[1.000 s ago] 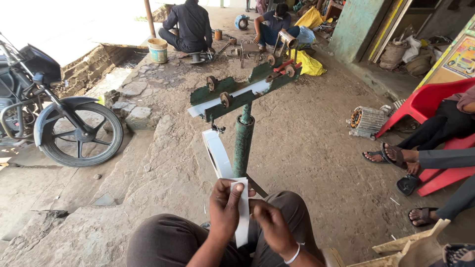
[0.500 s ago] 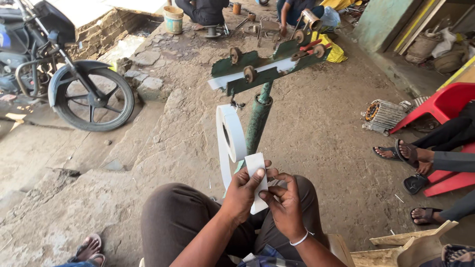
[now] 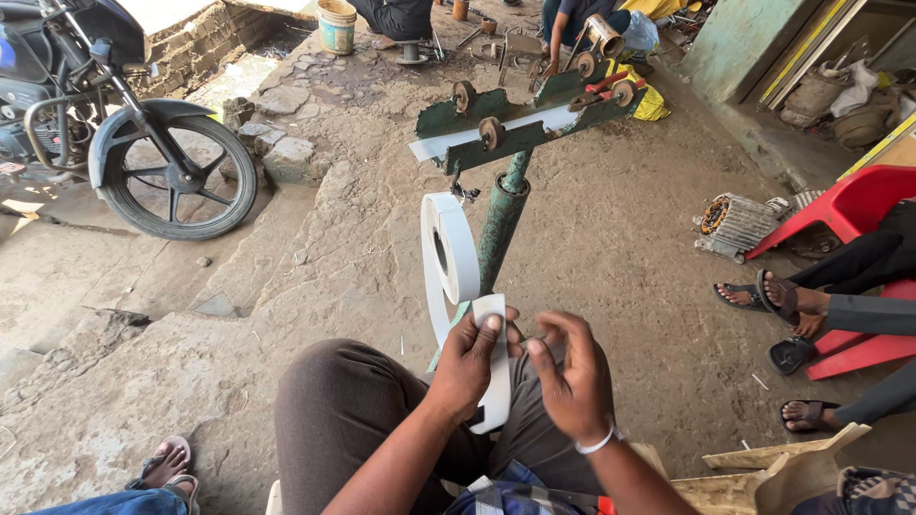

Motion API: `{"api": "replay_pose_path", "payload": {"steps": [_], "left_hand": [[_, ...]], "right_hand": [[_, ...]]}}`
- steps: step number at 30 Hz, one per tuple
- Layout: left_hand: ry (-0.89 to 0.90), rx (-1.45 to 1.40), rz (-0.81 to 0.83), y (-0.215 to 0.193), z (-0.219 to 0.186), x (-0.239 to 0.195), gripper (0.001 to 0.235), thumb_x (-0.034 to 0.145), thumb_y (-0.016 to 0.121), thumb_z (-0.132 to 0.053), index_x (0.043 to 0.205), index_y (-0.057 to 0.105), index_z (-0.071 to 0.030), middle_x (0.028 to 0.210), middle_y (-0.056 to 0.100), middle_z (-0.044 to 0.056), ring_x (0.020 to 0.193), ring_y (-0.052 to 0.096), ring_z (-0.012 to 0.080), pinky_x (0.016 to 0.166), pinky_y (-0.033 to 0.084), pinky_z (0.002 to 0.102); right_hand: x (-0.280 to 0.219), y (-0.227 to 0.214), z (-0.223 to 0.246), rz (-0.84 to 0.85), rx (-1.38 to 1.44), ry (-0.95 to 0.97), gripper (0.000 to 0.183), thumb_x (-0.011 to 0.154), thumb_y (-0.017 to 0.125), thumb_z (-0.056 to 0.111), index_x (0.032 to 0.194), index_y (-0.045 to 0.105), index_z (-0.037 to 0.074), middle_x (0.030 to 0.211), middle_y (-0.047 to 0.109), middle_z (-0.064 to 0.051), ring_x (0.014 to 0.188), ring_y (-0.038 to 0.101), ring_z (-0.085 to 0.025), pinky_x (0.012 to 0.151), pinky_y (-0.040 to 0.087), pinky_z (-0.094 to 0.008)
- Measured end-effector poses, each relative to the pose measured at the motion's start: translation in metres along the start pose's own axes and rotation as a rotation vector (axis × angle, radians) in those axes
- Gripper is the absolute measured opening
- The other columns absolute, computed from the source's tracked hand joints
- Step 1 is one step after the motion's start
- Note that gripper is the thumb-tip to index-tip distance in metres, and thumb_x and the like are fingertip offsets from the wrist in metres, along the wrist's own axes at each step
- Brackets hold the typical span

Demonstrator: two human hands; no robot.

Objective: The person sits and repeatedly pulls a strip of white adhesive tape from a roll mounted on a metal stand, then uses orange-handled scissors to cut the strip into small pieces. The cut pieces are held in the left hand while the process continues.

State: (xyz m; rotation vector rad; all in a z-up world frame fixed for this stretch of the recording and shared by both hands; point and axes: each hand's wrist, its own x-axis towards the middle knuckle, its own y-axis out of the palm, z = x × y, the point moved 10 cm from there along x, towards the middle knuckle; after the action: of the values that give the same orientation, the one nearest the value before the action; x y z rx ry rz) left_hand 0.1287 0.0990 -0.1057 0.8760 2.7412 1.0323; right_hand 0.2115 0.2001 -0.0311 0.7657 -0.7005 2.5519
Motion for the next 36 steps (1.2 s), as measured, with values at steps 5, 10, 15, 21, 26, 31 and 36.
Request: {"api": "replay_pose_path", "payload": {"steps": [5, 10, 15, 21, 26, 31, 36], "left_hand": [[0.003, 0.126, 0.1, 0.011, 0.001, -0.005, 0.026, 0.107, 0.052, -0.023, 0.118, 0.062, -0.002, 0.093, 0.066, 0.004, 0.079, 0.062, 0.0118, 0.072, 0.052, 0.027], [0.052, 0.22, 0.081, 0.009, -0.008, -0.004, 0.027, 0.108, 0.05, -0.022, 0.121, 0.063, -0.001, 0.103, 0.068, 0.003, 0.092, 0.059, 0.0097, 0.084, 0.05, 0.026], [0.128, 0.338, 0.049, 0.003, -0.005, -0.003, 0.027, 0.107, 0.05, -0.02, 0.12, 0.063, -0.001, 0.109, 0.07, 0.004, 0.103, 0.061, 0.0102, 0.094, 0.05, 0.027], [0.157, 0.043, -0.177, -0.026, -0.015, 0.0, 0.028, 0.107, 0.05, -0.023, 0.113, 0.064, 0.0, 0.087, 0.066, 0.007, 0.079, 0.063, 0.0162, 0.076, 0.055, 0.033], [0.391, -0.19, -0.426, -0.076, -0.062, -0.005, 0.027, 0.108, 0.052, -0.026, 0.117, 0.055, -0.002, 0.084, 0.062, 0.005, 0.075, 0.063, 0.0183, 0.077, 0.054, 0.037], [0.413, -0.351, -0.535, -0.118, -0.108, -0.016, 0.025, 0.108, 0.049, -0.025, 0.122, 0.051, -0.004, 0.085, 0.06, 0.003, 0.073, 0.062, 0.018, 0.088, 0.054, 0.045], [0.461, -0.421, -0.591, -0.151, -0.127, -0.029, 0.028, 0.108, 0.048, -0.025, 0.129, 0.05, -0.006, 0.09, 0.061, 0.004, 0.075, 0.06, 0.0173, 0.09, 0.053, 0.045]], "right_hand": [[0.034, 0.012, 0.075, 0.17, -0.43, -0.409, 0.036, 0.097, 0.07, 0.027, 0.125, 0.066, 0.005, 0.122, 0.069, -0.012, 0.119, 0.062, -0.033, 0.105, 0.047, -0.044], [0.044, 0.024, 0.091, 0.207, -0.521, -0.375, 0.037, 0.095, 0.069, 0.033, 0.122, 0.069, 0.008, 0.12, 0.071, -0.011, 0.119, 0.061, -0.034, 0.104, 0.047, -0.045], [0.036, 0.021, 0.071, 0.201, -0.534, -0.253, 0.038, 0.096, 0.067, 0.037, 0.123, 0.067, 0.01, 0.122, 0.07, -0.01, 0.118, 0.063, -0.03, 0.098, 0.051, -0.04], [-0.004, 0.045, -0.014, 0.264, 0.316, 0.274, 0.054, 0.095, 0.068, 0.028, 0.141, 0.046, 0.01, 0.118, 0.068, -0.006, 0.102, 0.065, -0.014, 0.089, 0.055, -0.03], [-0.034, 0.064, -0.082, 0.365, 0.404, 0.5, 0.037, 0.092, 0.073, 0.014, 0.125, 0.065, 0.003, 0.102, 0.076, -0.005, 0.092, 0.069, -0.01, 0.082, 0.057, -0.029], [-0.031, 0.053, -0.096, 0.48, 0.339, 0.431, 0.034, 0.093, 0.073, 0.011, 0.126, 0.068, 0.001, 0.102, 0.076, -0.005, 0.094, 0.066, -0.009, 0.084, 0.054, -0.026], [-0.023, 0.046, -0.098, 0.474, 0.305, 0.422, 0.03, 0.093, 0.072, 0.008, 0.122, 0.071, 0.001, 0.105, 0.076, -0.005, 0.095, 0.067, -0.009, 0.086, 0.056, -0.026]]}}
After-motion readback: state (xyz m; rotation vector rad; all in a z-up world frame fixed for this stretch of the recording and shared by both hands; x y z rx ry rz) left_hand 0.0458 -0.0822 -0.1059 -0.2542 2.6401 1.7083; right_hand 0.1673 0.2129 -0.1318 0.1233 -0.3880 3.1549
